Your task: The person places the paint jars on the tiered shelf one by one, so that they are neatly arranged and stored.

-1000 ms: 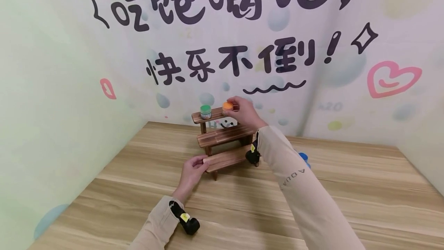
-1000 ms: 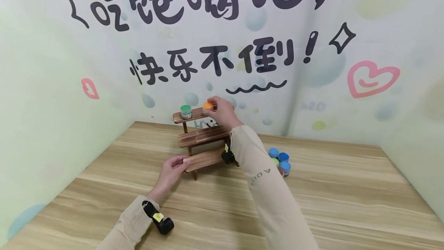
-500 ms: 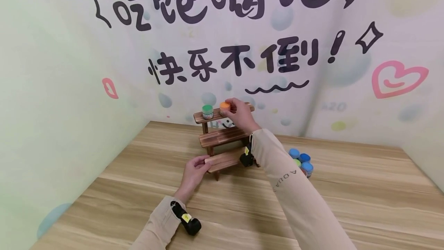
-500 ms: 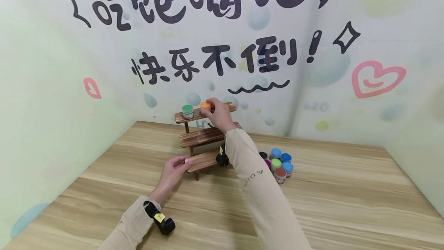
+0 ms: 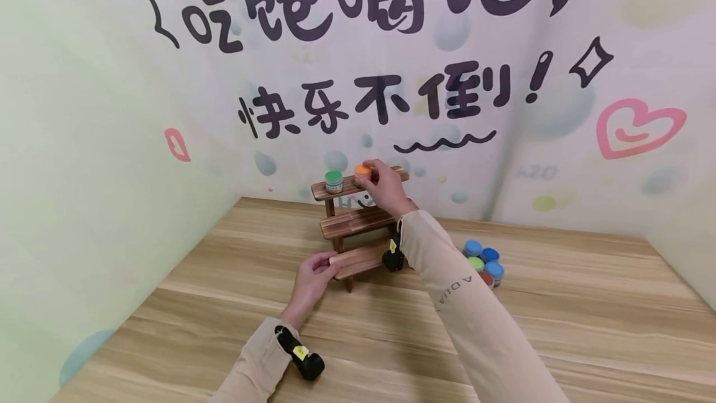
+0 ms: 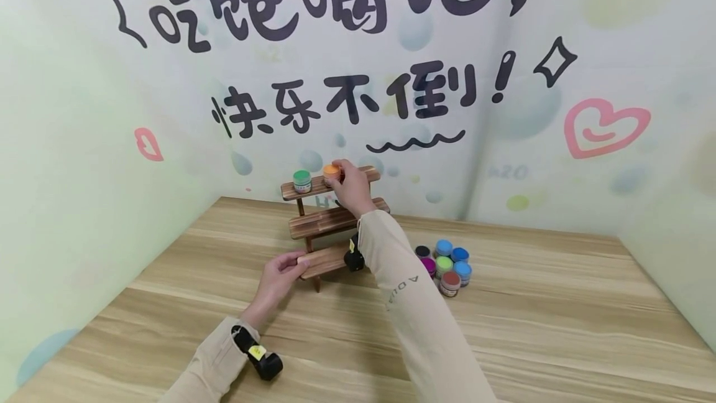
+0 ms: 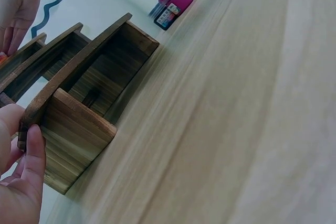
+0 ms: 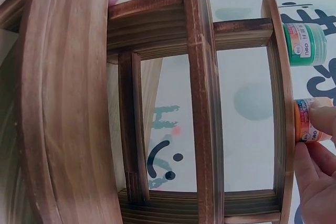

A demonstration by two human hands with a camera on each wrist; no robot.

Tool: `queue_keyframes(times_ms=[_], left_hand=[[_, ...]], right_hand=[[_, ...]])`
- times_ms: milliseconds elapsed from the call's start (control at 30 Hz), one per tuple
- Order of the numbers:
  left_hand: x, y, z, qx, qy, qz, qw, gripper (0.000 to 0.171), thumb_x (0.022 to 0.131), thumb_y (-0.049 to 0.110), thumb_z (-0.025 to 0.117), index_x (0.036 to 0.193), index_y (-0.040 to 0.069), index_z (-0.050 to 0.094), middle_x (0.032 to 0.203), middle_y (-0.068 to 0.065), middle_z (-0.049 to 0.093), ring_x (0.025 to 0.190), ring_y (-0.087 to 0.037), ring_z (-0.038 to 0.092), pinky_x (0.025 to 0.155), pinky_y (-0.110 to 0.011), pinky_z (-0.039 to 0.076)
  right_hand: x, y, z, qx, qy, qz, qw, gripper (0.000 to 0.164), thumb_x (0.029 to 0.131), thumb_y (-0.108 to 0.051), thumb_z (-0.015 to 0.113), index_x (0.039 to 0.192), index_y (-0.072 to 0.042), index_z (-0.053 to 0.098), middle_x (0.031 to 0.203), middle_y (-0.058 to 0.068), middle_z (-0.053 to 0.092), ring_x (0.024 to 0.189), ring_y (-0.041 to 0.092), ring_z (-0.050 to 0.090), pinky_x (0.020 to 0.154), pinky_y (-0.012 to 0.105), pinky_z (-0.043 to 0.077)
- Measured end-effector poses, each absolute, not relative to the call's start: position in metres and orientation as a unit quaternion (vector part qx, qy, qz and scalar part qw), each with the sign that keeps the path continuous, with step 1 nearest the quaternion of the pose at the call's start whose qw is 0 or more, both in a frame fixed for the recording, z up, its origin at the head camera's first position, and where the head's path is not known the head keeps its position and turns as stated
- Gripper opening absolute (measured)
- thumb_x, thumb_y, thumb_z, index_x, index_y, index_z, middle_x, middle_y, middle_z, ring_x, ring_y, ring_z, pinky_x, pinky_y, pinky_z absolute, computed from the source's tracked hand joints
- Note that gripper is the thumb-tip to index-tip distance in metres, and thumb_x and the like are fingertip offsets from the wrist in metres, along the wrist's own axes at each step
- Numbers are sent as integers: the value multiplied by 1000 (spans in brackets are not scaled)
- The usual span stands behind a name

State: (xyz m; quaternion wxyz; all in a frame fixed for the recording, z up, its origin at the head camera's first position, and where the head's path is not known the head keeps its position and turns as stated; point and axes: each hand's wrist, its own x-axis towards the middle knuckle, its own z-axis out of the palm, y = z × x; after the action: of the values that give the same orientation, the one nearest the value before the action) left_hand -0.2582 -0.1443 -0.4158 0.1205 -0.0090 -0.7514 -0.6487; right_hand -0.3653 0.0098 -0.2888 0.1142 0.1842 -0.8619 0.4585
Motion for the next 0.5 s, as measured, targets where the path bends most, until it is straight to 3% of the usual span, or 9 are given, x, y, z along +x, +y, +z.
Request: queue_keyframes(times_ms=[500], left_hand=[[-258,-145,-417,-21,-751,-647,127,31,80,5,61,105,-13,56,98,-24,59,78,-16,58,59,-18,48]], right_hand=[[-361,29,-281,215,-842,489,74,44,86,-10,57,127,-4,41,125,18,46,111,26,48,90,34,42]])
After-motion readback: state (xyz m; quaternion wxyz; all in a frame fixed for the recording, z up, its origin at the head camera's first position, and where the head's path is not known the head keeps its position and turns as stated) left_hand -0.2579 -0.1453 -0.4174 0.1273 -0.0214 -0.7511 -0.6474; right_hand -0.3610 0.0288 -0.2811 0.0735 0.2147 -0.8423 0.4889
